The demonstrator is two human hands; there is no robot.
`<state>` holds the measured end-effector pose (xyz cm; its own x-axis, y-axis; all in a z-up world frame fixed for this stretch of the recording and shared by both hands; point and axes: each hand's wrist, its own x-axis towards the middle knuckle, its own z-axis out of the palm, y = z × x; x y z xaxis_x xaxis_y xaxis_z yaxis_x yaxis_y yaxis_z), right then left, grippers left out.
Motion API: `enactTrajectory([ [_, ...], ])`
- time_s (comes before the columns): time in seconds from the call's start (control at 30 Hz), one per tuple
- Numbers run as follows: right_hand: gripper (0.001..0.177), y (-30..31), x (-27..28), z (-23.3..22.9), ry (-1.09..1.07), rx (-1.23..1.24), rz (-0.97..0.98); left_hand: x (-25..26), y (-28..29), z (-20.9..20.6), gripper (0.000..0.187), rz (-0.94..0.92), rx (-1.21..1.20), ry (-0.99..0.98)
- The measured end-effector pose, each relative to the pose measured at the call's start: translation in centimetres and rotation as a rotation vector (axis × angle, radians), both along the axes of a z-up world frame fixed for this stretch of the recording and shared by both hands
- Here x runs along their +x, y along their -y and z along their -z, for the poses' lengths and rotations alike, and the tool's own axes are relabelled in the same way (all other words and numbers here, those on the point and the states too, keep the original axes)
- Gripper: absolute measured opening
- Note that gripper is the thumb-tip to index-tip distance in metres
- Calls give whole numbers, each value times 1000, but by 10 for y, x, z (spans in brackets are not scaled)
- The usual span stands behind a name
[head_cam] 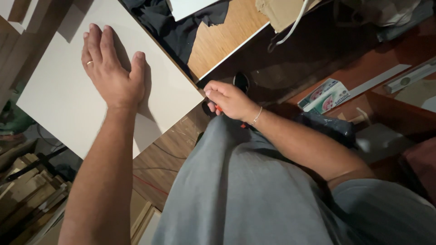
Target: Trimming the edges of laminate boards with a utility knife
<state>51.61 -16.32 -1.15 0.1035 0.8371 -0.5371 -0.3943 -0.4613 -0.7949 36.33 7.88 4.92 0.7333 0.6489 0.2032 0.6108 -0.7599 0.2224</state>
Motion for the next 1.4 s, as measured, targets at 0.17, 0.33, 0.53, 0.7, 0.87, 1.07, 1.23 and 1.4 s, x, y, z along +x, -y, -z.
enactTrajectory([
  [0.17,22,1,-2,5,18,-5,9,2,-1,-3,66,4,4,1],
  [0.33,19,4,-3,-3,26,-42,11,1,0,-2,66,-2,-2,-9],
  [0.53,17,5,-6,-7,55,4,51,0,-2,1,66,5,19,0],
  [0.7,17,3,-5,-21,86,-22,59,3,2,-1,69,1,27,31],
  [0.87,18,3,-5,-24,84,-7,63,3,3,-5,70,-21,-1,-11],
  [1.07,15,4,-7,-25,44,-35,74,-1,-1,3,67,15,17,8],
  [1.23,16,5,-10,-21,49,-41,87,1,-1,0,65,-12,-8,-9],
  [1.4,16,2,-7,-37,41,-63,86,4,4,-3,66,3,9,22],
])
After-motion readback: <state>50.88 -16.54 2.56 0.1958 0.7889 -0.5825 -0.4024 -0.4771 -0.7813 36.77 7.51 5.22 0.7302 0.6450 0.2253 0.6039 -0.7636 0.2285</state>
